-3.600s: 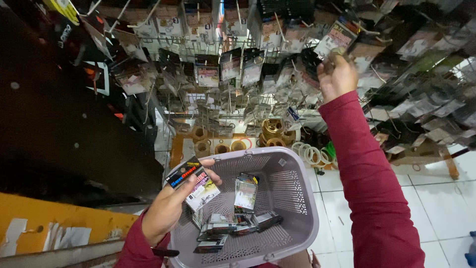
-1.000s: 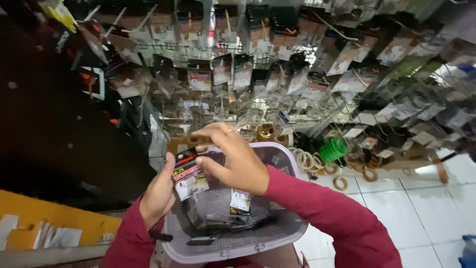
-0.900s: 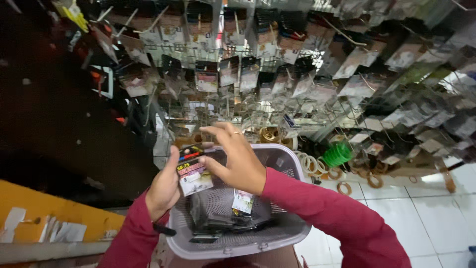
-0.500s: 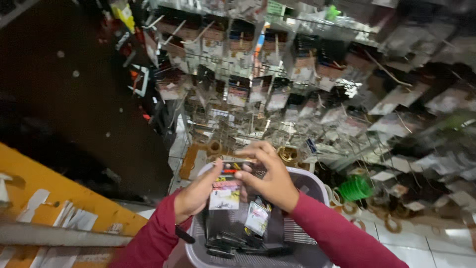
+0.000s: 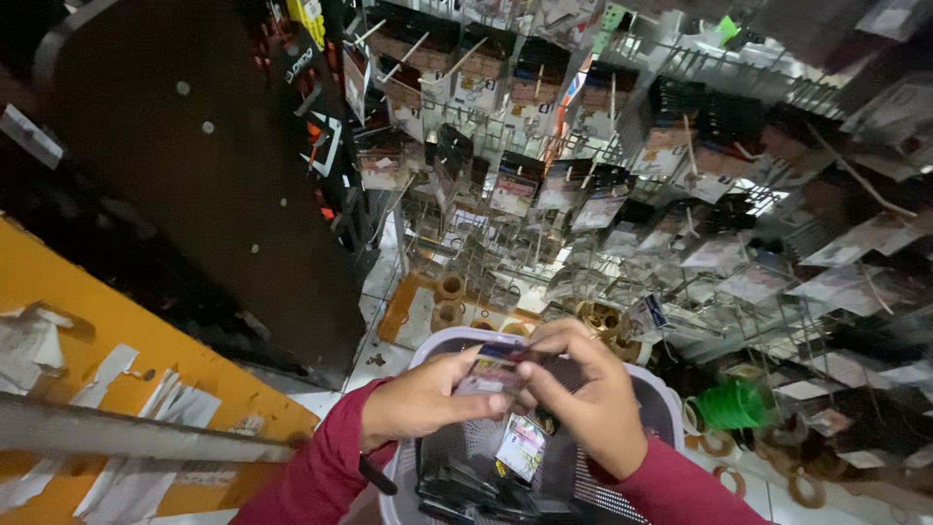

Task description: The person organizes various packaged fishing hooks by taking them out of a basket, holding them up to look at the labels, and hanging them onto display racks in a shop.

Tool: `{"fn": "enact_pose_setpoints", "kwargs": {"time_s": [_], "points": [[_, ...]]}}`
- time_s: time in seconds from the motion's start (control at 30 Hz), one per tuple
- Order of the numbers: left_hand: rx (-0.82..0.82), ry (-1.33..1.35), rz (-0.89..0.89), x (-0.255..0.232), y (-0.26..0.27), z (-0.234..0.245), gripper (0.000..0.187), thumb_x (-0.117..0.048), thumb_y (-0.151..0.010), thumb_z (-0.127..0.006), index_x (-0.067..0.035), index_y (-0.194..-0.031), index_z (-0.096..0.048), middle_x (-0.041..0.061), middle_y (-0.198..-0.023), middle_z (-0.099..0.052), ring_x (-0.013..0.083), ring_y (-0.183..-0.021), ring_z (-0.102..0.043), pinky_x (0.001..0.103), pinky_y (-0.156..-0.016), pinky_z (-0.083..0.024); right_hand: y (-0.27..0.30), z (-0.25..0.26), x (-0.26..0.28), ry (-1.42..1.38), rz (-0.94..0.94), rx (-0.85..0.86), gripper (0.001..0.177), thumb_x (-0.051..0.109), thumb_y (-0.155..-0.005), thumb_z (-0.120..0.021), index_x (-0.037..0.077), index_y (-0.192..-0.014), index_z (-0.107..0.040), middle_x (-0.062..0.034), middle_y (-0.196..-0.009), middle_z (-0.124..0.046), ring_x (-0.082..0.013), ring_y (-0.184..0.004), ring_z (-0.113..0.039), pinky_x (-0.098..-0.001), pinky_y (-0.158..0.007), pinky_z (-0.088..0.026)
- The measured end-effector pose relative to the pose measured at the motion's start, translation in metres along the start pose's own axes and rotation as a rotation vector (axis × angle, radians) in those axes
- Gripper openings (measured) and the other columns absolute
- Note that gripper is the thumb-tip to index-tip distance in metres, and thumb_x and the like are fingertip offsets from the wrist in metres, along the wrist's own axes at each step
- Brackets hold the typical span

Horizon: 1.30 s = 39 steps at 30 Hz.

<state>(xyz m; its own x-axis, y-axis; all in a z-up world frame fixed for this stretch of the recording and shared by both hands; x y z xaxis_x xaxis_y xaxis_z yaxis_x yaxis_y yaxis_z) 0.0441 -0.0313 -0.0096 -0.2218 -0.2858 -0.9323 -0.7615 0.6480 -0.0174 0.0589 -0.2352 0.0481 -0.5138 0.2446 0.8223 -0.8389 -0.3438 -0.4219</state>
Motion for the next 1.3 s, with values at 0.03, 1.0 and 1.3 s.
{"fn": "enact_pose_setpoints", "kwargs": {"time_s": [0.03,1.0,1.3], "points": [[-0.003,0.001,0.005,-0.004,0.001,0.000,0.052,-0.017,-0.098,-0.066,-0.004,-0.144,-0.046,0.013,-0.127,-0.070,0.0202,-0.118,-0.067,0.032,-0.102,-0.055,0.000,0.001,-0.004,-0.004,-0.003,0.000,0.015,0.021,-0.090,-0.073,0.007,-0.091,-0.069,-0.0083,-0.097,-0.069,-0.0198,-0.094,-0.068,-0.0318,-0.087,-0.051],[-0.084,0.103,-0.129,0.002,0.011,-0.006,0.039,-0.010,-0.104,-0.054,0.008,-0.139,-0.051,0.028,-0.124,-0.069,0.0357,-0.109,-0.070,0.044,-0.086,-0.063,0.005,-0.005,-0.028,-0.333,-0.327,-0.077,0.022,0.002,-0.093,-0.072,-0.004,-0.112,-0.065,-0.0098,-0.084,-0.067,-0.0147,-0.080,-0.061,-0.0307,-0.076,-0.053],[0.014,-0.086,-0.018,-0.014,0.015,-0.002,0.058,-0.020,-0.100,-0.059,-0.006,-0.153,-0.040,0.022,-0.133,-0.068,0.0332,-0.121,-0.068,0.045,-0.099,-0.056,0.010,0.022,-0.041,-0.404,-0.276,-0.322,0.015,0.008,-0.093,-0.074,0.003,-0.105,-0.066,-0.0062,-0.083,-0.070,-0.0109,-0.074,-0.063,-0.0260,-0.071,-0.054]]}}
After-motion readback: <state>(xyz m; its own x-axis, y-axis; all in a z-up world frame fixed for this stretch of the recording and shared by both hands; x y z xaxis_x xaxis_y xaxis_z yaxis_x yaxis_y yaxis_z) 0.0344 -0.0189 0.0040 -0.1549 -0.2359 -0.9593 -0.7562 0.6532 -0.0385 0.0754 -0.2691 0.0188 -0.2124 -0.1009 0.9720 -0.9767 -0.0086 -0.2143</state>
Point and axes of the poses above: each hand's wrist, its own y-axis away from the middle knuckle, its own z-axis out of the back of the hand, x = y × z, the point moved 1 cm from there along -y, towards the middle knuckle
